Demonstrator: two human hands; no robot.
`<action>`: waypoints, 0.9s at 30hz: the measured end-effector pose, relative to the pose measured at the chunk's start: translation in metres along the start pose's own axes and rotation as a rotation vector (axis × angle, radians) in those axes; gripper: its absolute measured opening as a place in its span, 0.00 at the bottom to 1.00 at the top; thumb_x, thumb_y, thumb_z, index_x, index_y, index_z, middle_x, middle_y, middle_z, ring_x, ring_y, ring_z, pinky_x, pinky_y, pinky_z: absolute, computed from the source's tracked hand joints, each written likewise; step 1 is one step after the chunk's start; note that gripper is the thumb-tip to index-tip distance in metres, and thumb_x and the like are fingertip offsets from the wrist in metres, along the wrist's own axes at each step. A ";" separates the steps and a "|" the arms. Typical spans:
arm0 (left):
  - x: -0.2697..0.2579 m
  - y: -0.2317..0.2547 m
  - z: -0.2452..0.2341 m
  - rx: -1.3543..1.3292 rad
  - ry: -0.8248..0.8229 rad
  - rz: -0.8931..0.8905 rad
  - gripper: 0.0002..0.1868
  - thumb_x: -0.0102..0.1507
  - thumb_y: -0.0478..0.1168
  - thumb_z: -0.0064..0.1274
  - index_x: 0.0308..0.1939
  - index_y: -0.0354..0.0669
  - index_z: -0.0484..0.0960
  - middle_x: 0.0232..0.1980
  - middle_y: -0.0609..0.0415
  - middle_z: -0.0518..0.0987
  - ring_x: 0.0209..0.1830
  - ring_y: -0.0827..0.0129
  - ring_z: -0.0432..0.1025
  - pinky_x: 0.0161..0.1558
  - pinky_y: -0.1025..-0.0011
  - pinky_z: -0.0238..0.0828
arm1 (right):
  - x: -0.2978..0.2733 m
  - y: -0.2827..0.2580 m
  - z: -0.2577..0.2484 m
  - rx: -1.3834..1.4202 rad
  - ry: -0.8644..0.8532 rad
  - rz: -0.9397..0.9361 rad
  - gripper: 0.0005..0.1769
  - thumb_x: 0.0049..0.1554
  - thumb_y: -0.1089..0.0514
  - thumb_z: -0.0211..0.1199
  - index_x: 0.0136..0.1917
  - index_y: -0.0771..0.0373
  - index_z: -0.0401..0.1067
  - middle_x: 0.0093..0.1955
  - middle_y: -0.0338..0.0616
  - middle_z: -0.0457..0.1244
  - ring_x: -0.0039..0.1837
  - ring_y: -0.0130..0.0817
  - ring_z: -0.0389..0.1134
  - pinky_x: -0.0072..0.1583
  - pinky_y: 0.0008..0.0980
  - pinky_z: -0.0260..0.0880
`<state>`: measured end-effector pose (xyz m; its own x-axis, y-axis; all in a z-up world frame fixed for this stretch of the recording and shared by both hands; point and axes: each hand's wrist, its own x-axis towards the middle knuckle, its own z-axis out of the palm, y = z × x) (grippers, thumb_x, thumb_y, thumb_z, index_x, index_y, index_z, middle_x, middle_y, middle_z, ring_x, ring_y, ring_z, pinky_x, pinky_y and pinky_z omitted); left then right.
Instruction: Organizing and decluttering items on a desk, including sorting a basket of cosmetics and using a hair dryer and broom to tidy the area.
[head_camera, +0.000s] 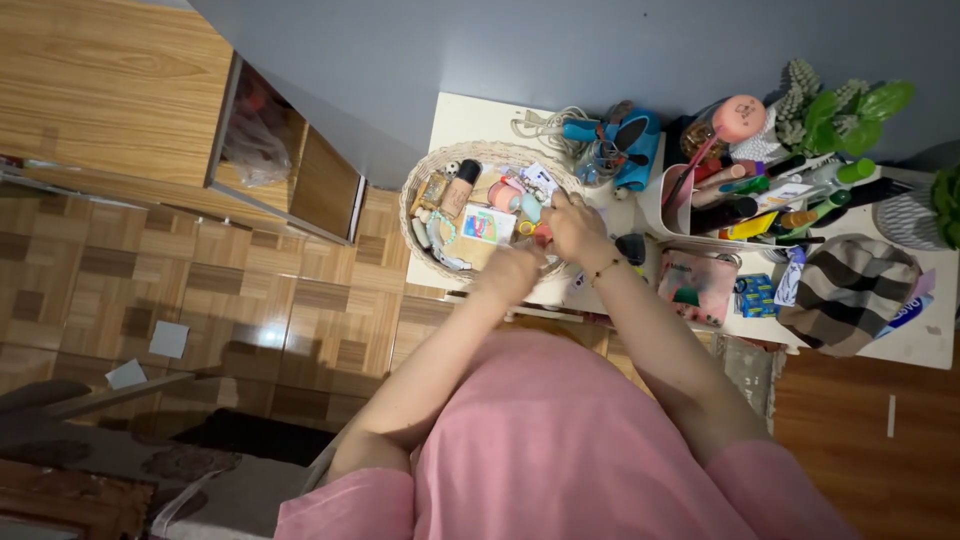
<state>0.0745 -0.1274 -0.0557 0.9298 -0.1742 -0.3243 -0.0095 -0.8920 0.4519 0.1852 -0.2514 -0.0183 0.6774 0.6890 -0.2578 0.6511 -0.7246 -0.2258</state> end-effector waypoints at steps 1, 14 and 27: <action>0.000 -0.011 -0.002 -0.001 0.004 -0.007 0.12 0.68 0.40 0.49 0.53 0.41 0.82 0.54 0.44 0.83 0.54 0.52 0.79 0.56 0.56 0.75 | 0.002 0.000 0.003 -0.001 0.000 -0.008 0.23 0.41 0.54 0.77 0.50 0.57 0.78 0.61 0.49 0.60 0.65 0.52 0.62 0.62 0.48 0.66; 0.017 -0.077 0.002 0.157 0.429 -0.288 0.26 0.60 0.42 0.54 0.63 0.49 0.75 0.63 0.54 0.74 0.63 0.58 0.67 0.57 0.57 0.62 | 0.001 0.032 0.002 0.383 0.005 0.057 0.26 0.42 0.56 0.77 0.53 0.61 0.74 0.45 0.50 0.70 0.48 0.47 0.73 0.51 0.42 0.72; 0.004 -0.057 -0.034 0.111 0.304 -0.296 0.22 0.58 0.50 0.64 0.56 0.59 0.81 0.59 0.56 0.75 0.64 0.59 0.67 0.59 0.56 0.63 | 0.013 0.129 0.023 -0.009 -0.037 0.321 0.15 0.53 0.55 0.69 0.46 0.71 0.78 0.50 0.65 0.69 0.53 0.59 0.71 0.56 0.48 0.73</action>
<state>0.0917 -0.0630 -0.0543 0.9643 0.2116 -0.1593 0.2496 -0.9273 0.2789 0.2699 -0.3361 -0.0718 0.8361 0.4240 -0.3481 0.4090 -0.9047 -0.1196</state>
